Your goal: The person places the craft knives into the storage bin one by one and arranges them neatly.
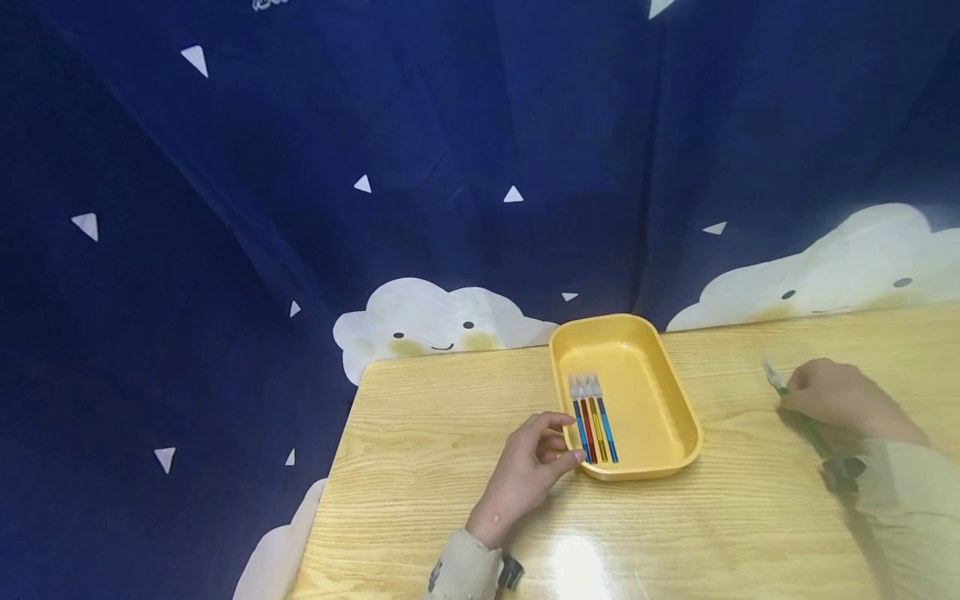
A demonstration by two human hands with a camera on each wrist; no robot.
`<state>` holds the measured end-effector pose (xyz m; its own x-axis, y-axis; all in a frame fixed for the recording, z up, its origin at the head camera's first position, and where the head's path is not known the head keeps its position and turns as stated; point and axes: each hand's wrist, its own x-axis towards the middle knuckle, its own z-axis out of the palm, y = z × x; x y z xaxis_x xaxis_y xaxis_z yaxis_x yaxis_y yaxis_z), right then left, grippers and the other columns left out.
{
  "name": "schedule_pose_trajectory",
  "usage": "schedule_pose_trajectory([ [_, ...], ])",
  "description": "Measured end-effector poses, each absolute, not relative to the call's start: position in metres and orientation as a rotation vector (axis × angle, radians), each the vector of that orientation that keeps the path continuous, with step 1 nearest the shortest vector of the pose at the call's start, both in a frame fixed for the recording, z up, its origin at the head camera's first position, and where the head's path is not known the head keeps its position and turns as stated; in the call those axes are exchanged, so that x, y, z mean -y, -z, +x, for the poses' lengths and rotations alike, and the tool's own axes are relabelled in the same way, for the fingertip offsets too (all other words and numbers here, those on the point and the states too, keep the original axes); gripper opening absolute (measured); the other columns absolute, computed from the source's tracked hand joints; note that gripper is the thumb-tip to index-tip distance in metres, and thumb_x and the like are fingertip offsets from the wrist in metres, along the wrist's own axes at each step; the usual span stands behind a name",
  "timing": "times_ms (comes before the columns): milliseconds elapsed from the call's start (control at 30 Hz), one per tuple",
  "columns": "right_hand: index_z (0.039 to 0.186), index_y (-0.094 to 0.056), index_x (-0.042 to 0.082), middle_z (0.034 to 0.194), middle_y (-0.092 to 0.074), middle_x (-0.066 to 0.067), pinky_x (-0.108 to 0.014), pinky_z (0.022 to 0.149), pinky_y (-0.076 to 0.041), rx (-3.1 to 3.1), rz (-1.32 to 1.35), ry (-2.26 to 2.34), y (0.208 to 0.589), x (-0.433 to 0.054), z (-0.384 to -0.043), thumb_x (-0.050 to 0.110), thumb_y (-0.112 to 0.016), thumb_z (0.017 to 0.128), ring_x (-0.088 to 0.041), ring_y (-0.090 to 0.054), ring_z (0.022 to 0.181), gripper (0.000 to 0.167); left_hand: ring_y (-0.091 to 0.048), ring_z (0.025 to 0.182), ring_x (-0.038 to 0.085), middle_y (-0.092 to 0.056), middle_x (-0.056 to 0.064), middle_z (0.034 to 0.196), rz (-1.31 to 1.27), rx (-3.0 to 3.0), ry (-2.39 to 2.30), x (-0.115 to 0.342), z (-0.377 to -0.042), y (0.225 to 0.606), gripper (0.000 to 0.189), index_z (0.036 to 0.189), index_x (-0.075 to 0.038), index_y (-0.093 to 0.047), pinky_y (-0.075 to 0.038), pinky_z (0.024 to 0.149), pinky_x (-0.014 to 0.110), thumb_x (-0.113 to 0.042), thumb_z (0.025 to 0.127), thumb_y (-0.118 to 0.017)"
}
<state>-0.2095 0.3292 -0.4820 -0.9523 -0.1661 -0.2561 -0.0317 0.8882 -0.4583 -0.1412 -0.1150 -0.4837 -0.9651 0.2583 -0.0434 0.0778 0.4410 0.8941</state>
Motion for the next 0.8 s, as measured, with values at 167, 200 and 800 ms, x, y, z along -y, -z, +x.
schedule_pose_trajectory([
  [167, 0.092, -0.067, 0.001, 0.082, -0.068, -0.004, -0.04, 0.066, -0.051, -2.817, -0.183, 0.654, 0.479, -0.324, -0.21, 0.027, -0.065, 0.097, -0.024, -0.058, 0.077, 0.027, -0.068, 0.106, 0.013, -0.068, 0.001, 0.126, 0.316, -2.525, -1.544, 0.116, -0.141, 0.484, 0.041, 0.132, -0.021, -0.066, -0.058, 0.094, 0.028, -0.024, 0.093, -0.079],
  [200, 0.093, -0.067, -0.001, 0.083, -0.068, -0.004, -0.04, 0.066, -0.052, -2.83, -0.185, 0.652, 0.477, -0.323, -0.21, 0.027, -0.065, 0.097, -0.024, -0.059, 0.077, 0.028, -0.068, 0.106, 0.013, -0.068, 0.001, 0.126, 0.318, -2.527, -1.541, 0.116, -0.141, 0.484, 0.042, 0.132, -0.021, -0.066, -0.059, 0.094, 0.029, -0.024, 0.093, -0.079],
  [800, 0.092, -0.062, 0.004, 0.078, -0.064, -0.001, -0.029, 0.058, -0.044, -2.947, -0.209, 0.86, 0.423, -0.245, -0.207, 0.018, -0.068, 0.093, -0.015, -0.058, 0.067, 0.015, -0.067, 0.108, 0.016, -0.068, 0.004, 0.13, 0.355, -2.518, -1.553, 0.119, -0.142, 0.487, 0.042, 0.133, -0.019, -0.066, -0.056, 0.092, 0.023, -0.026, 0.094, -0.079],
])
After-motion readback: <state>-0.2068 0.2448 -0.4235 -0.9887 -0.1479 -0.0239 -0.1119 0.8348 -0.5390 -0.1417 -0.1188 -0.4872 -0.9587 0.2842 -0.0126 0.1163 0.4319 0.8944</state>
